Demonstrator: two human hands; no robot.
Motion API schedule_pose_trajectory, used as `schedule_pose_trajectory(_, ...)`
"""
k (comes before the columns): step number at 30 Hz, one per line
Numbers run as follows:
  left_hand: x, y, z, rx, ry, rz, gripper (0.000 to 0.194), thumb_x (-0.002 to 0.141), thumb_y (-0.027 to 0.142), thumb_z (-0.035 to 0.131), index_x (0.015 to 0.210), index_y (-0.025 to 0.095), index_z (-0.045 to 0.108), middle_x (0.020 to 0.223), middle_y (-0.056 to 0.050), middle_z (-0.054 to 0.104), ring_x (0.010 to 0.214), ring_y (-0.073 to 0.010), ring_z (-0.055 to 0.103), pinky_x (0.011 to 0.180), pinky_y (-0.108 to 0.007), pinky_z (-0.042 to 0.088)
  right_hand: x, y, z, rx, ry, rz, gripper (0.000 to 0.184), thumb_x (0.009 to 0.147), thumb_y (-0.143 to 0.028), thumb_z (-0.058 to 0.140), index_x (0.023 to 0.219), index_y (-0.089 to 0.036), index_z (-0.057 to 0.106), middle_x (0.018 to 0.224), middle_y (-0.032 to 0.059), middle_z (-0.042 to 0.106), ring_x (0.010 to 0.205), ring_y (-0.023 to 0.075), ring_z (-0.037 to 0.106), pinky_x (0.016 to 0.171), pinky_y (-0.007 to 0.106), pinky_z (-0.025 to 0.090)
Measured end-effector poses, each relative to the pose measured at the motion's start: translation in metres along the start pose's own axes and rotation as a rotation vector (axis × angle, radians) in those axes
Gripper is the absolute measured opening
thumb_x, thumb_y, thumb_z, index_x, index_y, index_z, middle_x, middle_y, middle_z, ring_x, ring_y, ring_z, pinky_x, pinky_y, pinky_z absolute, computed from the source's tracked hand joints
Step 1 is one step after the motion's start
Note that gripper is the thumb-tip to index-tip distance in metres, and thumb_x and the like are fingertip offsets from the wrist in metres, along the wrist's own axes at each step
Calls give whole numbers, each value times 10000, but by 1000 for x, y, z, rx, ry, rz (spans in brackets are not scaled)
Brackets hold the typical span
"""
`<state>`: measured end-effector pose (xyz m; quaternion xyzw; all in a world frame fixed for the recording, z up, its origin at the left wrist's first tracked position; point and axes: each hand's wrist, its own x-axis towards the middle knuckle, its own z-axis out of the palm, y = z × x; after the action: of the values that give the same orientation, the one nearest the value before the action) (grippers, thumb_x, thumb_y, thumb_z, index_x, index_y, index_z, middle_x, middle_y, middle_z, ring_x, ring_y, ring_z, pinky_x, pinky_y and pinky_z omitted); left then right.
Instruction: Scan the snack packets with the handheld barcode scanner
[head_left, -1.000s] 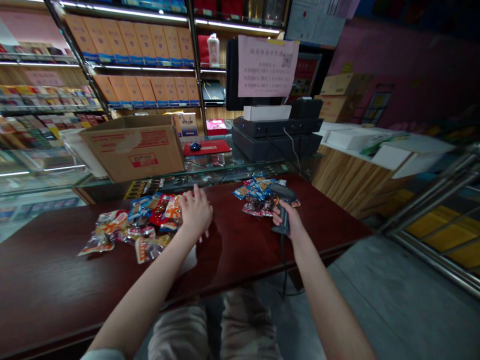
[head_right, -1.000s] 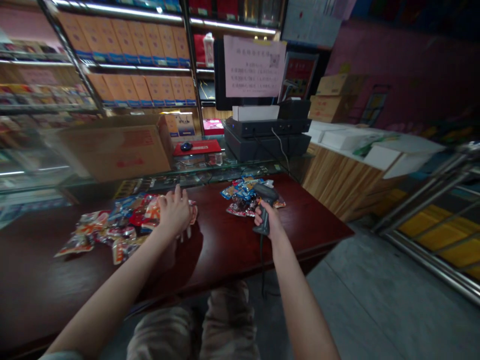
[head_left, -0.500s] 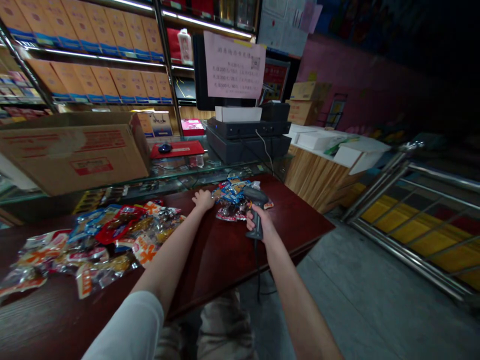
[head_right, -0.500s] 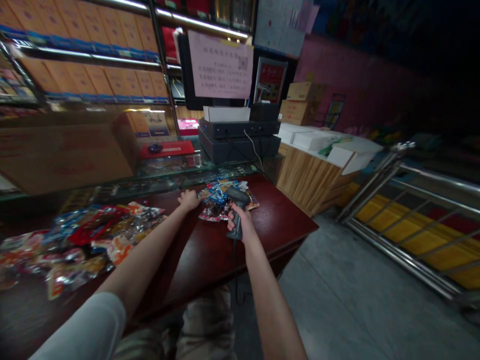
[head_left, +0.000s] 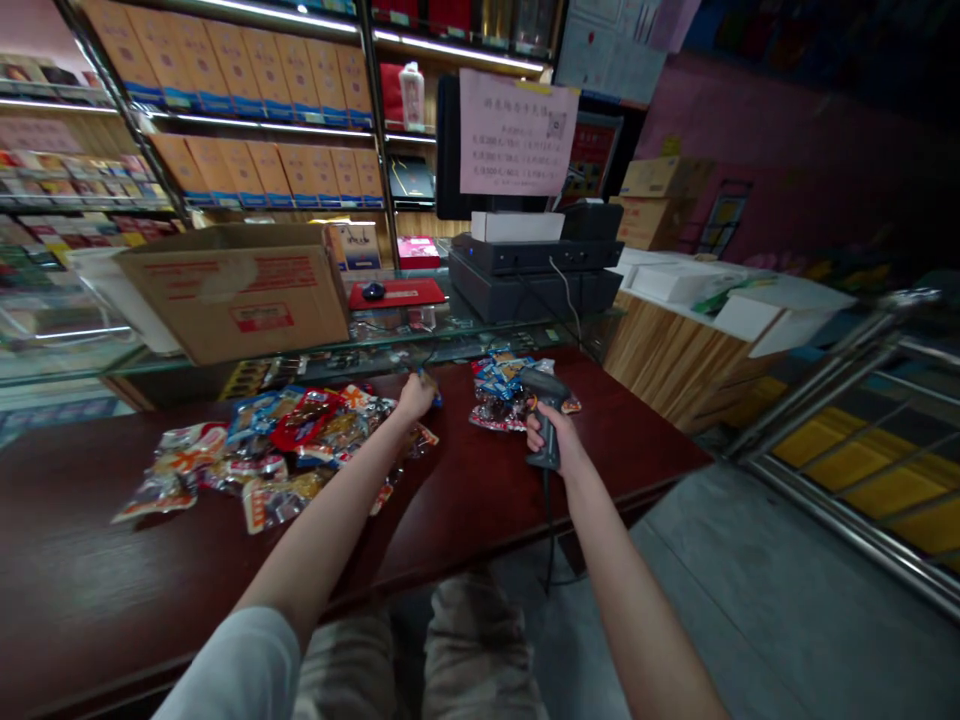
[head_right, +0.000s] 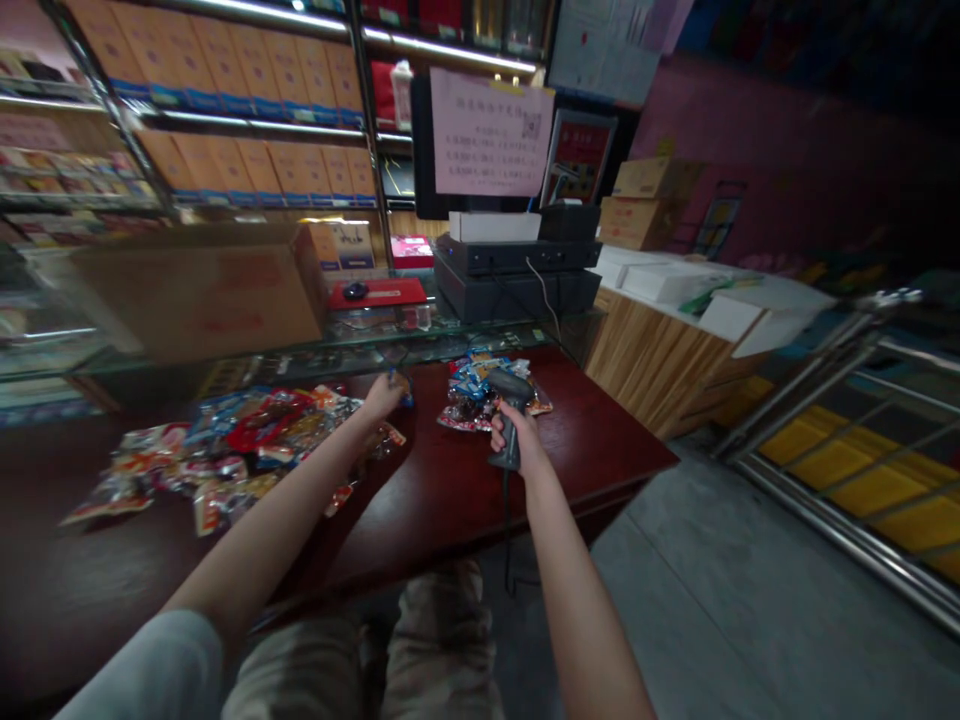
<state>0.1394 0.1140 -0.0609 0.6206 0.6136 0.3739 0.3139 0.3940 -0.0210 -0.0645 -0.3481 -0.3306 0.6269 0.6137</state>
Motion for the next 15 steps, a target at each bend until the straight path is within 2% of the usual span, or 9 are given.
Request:
schedule_pose_trajectory(3, -22, -10, -16, -109, 57, 36, 351, 797, 126, 635, 1147, 132, 604, 1118, -131, 736, 1008, -234, 727, 876, -354, 589, 3, 0, 6, 6, -74, 19, 320, 773, -408, 756, 938, -223, 552, 550, -101, 490, 350, 59, 376, 351, 191, 323)
schedule_pose_trajectory(6, -44, -18, -30, -359, 34, 70, 492, 833, 146, 600, 1316, 171, 507, 1188, -113, 704, 932, -209, 738, 792, -368, 625, 6, 4, 23, -11, -128, 51, 303, 796, -402, 736, 969, -219, 569, 548, -102, 482, 348, 58, 368, 350, 188, 310)
schedule_pose_trajectory(9, -60, -25, -42, -586, -20, 123, 568, 852, 185, 582, 1400, 199, 431, 1181, -120, 691, 842, -217, 746, 712, -401, 640, 11, 11, 52, -37, -181, 92, 296, 798, -398, 734, 967, -213, 576, 555, -98, 494, 352, 59, 376, 353, 194, 315)
schedule_pose_trajectory(12, -67, -34, -50, -617, -1, 168, 563, 837, 201, 598, 1382, 191, 459, 1181, -137, 689, 838, -244, 750, 729, -437, 642, 21, 21, 85, -47, -211, 103, 312, 786, -390, 745, 974, -209, 573, 557, -99, 502, 360, 61, 386, 361, 196, 322)
schedule_pose_trajectory(15, -68, -40, -55, -685, 21, 156, 575, 830, 204, 612, 1385, 193, 461, 1213, -144, 677, 869, -261, 754, 774, -464, 637, 30, 34, 110, -70, -230, 134, 321, 779, -384, 750, 977, -209, 568, 539, -106, 493, 355, 63, 381, 362, 196, 309)
